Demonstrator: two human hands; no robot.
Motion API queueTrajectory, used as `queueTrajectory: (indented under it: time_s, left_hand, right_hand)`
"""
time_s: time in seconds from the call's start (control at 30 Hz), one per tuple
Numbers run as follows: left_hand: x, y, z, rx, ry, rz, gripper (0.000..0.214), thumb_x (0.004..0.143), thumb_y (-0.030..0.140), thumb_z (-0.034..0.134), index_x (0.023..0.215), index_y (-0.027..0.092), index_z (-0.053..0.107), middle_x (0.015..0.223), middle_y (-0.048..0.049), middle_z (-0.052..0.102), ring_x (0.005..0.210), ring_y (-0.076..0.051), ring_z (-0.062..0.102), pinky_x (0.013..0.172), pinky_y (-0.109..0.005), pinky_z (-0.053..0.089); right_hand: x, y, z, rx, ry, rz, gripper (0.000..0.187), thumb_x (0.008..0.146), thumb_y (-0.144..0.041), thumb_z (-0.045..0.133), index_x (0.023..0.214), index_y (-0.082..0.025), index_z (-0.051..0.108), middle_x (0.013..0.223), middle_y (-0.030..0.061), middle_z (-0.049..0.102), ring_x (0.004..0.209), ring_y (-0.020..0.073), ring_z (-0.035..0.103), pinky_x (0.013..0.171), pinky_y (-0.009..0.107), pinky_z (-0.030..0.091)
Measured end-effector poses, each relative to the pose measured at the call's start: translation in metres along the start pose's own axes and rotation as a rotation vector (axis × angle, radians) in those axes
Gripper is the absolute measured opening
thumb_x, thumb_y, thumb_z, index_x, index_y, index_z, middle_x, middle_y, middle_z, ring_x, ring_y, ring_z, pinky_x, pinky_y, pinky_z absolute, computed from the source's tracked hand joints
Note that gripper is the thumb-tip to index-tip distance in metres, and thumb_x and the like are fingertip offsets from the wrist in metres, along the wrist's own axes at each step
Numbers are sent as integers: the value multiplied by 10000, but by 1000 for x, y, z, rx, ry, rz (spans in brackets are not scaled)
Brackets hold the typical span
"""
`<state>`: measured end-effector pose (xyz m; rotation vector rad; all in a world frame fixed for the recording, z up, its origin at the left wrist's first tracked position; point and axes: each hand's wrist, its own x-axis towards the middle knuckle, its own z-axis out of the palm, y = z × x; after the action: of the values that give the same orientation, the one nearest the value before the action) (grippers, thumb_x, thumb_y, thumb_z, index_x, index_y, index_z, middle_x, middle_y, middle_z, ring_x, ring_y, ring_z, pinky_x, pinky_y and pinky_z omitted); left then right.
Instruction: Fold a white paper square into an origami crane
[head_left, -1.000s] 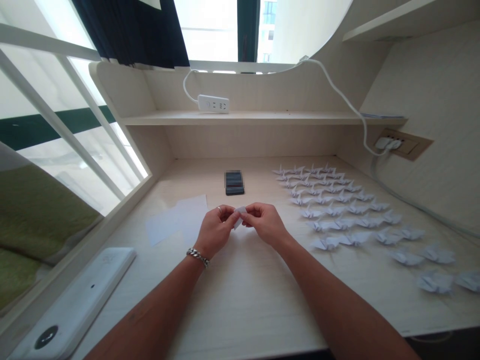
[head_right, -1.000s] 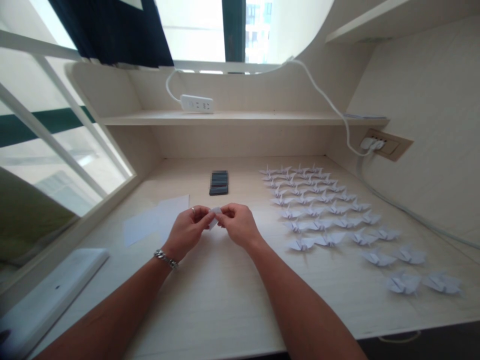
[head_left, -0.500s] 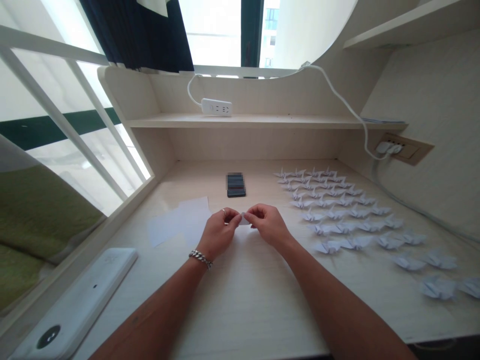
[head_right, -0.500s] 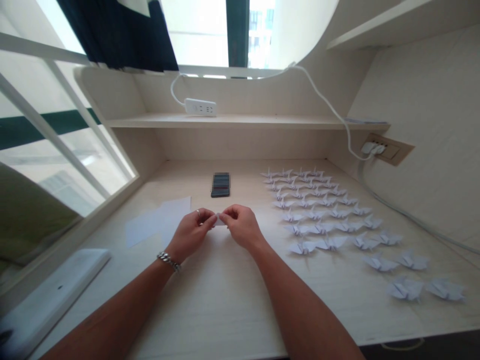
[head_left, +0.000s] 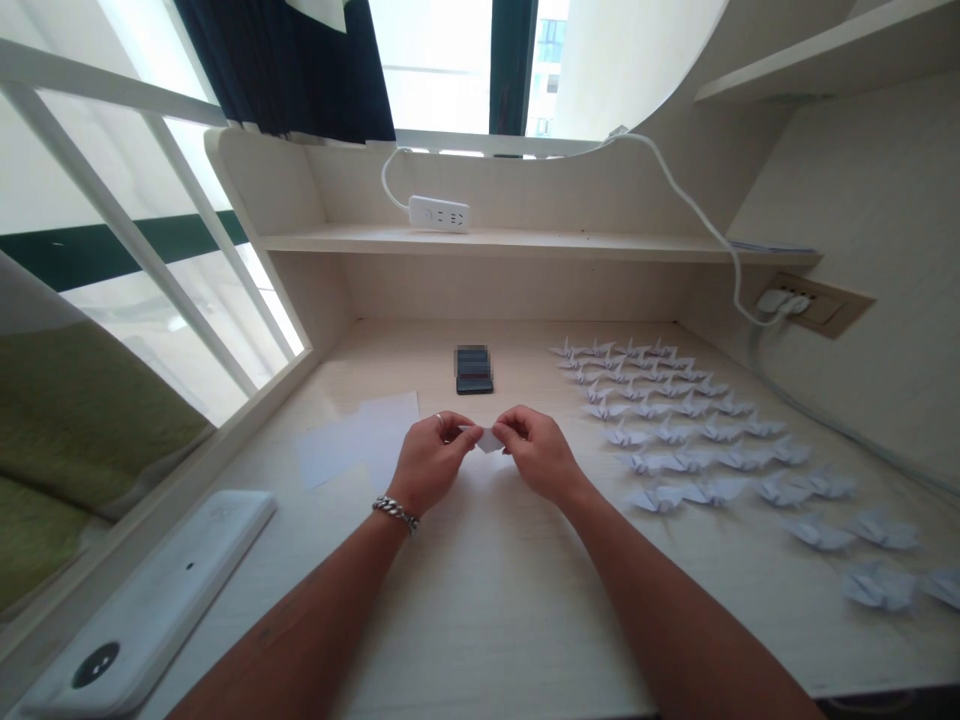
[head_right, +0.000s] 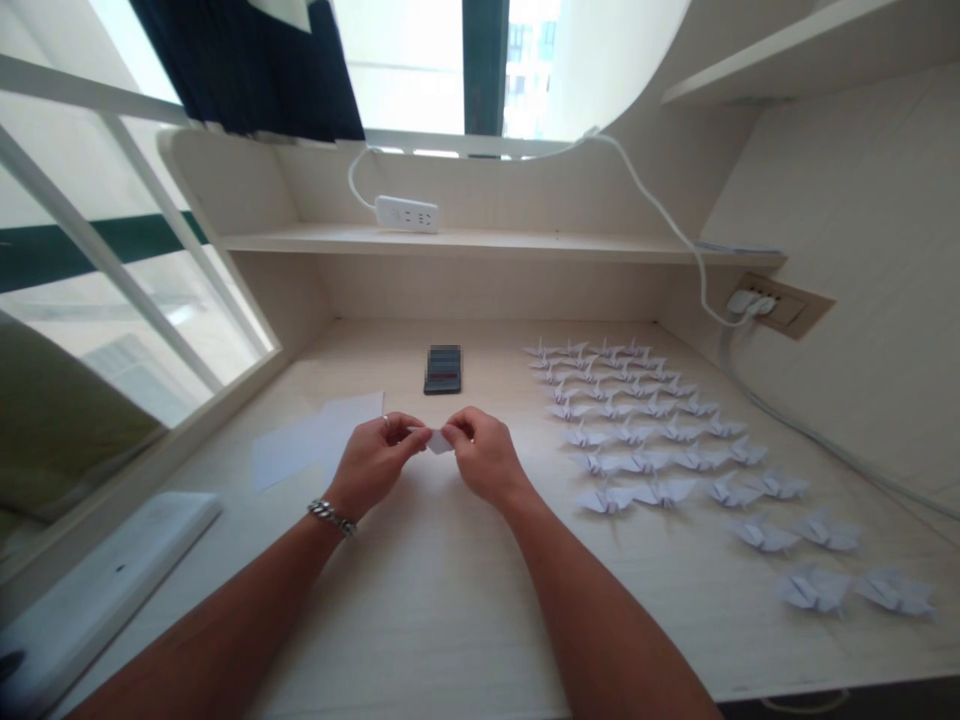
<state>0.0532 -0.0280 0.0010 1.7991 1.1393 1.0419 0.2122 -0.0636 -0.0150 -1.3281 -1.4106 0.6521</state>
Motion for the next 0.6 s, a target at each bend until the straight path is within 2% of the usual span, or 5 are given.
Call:
queueTrajectory:
  time_s: [0.13, 0.3, 0.47, 0.6]
  left_hand:
    - [0, 1, -3, 3, -29, -4, 205, 717, 354, 702, 714, 149, 707, 645, -39, 696, 598, -155, 592, 580, -261, 424]
    - [2, -2, -3, -153, -39, -58, 240, 710, 381, 709, 698, 141, 701, 642, -41, 698, 616, -154, 600, 611, -264, 444]
    - [3, -5, -6, -47, -24, -15, 218, 713, 355, 704, 658, 145, 681, 617, -33, 678, 579, -140, 561, 578, -262, 421]
    - [3, -3, -3, -66, -43, -21, 252, 741, 393, 676, 689, 146, 689, 623, -30, 672, 591, -141, 564, 584, -260, 429]
  right_hand:
    - [-1, -4, 0, -55, -92, -47, 135, 824, -285, 580, 776, -182, 651, 713, 12, 659, 675, 148, 581, 646, 267, 423]
    - [-2, -9, -2, -107, -45, -47, 135, 825, -260, 577, 752, -177, 655, 701, 11, 655, 664, 140, 563, 646, 262, 408]
    - [-2, -8, 0, -37, -138, -7, 156, 820, -294, 584, 756, -170, 654, 703, 13, 653, 651, 136, 560, 612, 251, 403]
    - [-2, -8, 1, -73, -90, -28, 191, 827, -306, 574, 705, -171, 631, 663, 2, 622, 623, 127, 526, 588, 247, 380]
